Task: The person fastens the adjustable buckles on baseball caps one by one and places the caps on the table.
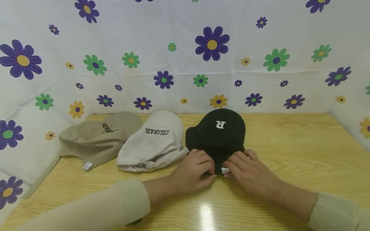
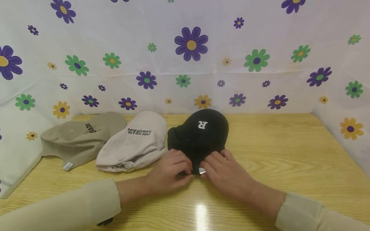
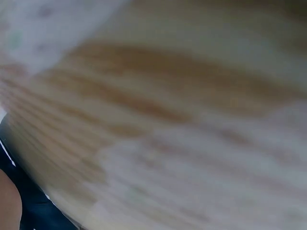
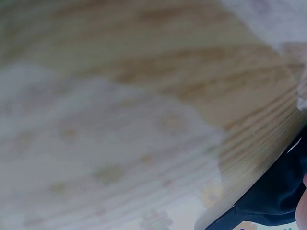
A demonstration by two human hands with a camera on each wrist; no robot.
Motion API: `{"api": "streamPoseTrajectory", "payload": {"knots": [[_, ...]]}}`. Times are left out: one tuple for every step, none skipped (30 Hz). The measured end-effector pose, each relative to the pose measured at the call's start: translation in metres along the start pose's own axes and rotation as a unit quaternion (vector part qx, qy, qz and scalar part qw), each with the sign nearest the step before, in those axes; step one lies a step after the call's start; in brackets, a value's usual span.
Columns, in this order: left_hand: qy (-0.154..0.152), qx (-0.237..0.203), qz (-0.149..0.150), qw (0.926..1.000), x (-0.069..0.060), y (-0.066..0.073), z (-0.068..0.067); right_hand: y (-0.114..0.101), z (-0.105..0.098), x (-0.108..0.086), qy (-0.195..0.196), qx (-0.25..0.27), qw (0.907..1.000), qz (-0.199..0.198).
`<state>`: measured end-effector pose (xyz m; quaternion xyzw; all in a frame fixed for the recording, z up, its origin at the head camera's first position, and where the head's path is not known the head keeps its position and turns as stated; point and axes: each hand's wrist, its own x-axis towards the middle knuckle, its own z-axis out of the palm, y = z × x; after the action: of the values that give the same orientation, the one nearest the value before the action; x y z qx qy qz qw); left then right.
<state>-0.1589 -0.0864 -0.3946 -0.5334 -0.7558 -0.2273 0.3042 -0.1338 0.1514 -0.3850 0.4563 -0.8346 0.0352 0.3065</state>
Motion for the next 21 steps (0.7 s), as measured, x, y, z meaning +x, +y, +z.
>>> {"api": "streamPoseTrajectory", "payload": {"knots": [[0.0, 0.003, 0.0, 1.0, 0.0005, 0.0005, 0.0, -0.0002, 0.0, -0.0002, -0.001, 0.0, 1.0, 0.001], [0.0, 0.008, -0.001, 1.0, 0.0011, 0.001, 0.0001, -0.0002, 0.0001, -0.0003, -0.001, 0.0, 1.0, 0.002], [-0.001, 0.01, -0.002, 0.9999, 0.0015, 0.0016, 0.0, -0.0003, 0.0002, -0.0003, -0.001, -0.001, 1.0, 0.003], [-0.002, 0.013, -0.003, 0.9999, 0.0019, 0.0022, -0.0001, -0.0003, 0.0004, -0.0004, -0.001, -0.001, 1.0, 0.003], [-0.003, 0.015, -0.005, 0.9999, 0.0022, 0.0028, -0.0004, -0.0004, 0.0006, -0.0005, 0.0, -0.002, 1.0, 0.003], [-0.005, 0.016, -0.007, 0.9998, 0.0024, 0.0033, -0.0008, -0.0005, 0.0007, -0.0004, 0.002, -0.003, 1.0, 0.002], [-0.007, 0.018, -0.009, 0.9998, 0.0023, 0.0036, -0.0009, -0.0005, 0.0009, -0.0005, 0.004, -0.005, 1.0, 0.001], [-0.009, 0.02, -0.01, 0.9997, 0.0021, 0.0038, -0.001, -0.0004, 0.0009, -0.0006, 0.004, -0.007, 1.0, 0.0], [-0.012, 0.024, -0.011, 0.9996, 0.002, 0.004, -0.0011, -0.0003, 0.0007, -0.0007, 0.006, -0.01, 0.9999, -0.002], [-0.014, 0.03, -0.011, 0.9994, 0.002, 0.004, -0.0013, 0.0, 0.0006, -0.0007, 0.007, -0.011, 0.9999, -0.002], [-0.017, 0.039, -0.011, 0.999, 0.002, 0.004, -0.0017, 0.0002, 0.0003, -0.0007, 0.007, -0.013, 0.9999, -0.002], [-0.02, 0.051, -0.01, 0.9985, 0.002, 0.0038, -0.002, 0.0005, 0.0001, -0.0005, 0.006, -0.013, 0.9999, -0.002], [-0.023, 0.064, -0.009, 0.9977, 0.0019, 0.0037, -0.0026, 0.0007, -0.0002, -0.0005, 0.005, -0.013, 0.9999, -0.002], [-0.026, 0.076, -0.008, 0.9967, 0.0018, 0.0037, -0.0034, 0.0008, -0.0004, -0.0003, 0.003, -0.012, 0.9999, 0.0], [-0.029, 0.088, -0.007, 0.9956, 0.0017, 0.0037, -0.0042, 0.0009, -0.0006, -0.0002, 0.002, -0.012, 0.9999, 0.001], [-0.033, 0.098, -0.007, 0.9946, 0.0017, 0.0038, -0.005, 0.0008, -0.0007, -0.0002, -0.001, -0.011, 0.9999, 0.002], [-0.036, 0.106, -0.007, 0.9937, 0.0017, 0.0039, -0.0058, 0.0007, -0.001, -0.0003, -0.002, -0.012, 0.9999, 0.003], [-0.04, 0.111, -0.007, 0.9931, 0.0016, 0.004, -0.0064, 0.0006, -0.0012, -0.0004, -0.003, -0.013, 0.9999, 0.004], [-0.042, 0.113, -0.008, 0.9927, 0.0016, 0.0041, -0.0071, 0.0005, -0.0013, -0.0006, -0.004, -0.013, 0.9999, 0.006], [-0.043, 0.114, -0.007, 0.9925, 0.0015, 0.0042, -0.0079, 0.0003, -0.0014, -0.0007, -0.004, -0.014, 0.9999, 0.007], [-0.045, 0.115, -0.006, 0.9924, 0.0013, 0.0041, -0.0086, 0.0001, -0.0014, -0.0008, -0.004, -0.014, 0.9999, 0.008]]}}
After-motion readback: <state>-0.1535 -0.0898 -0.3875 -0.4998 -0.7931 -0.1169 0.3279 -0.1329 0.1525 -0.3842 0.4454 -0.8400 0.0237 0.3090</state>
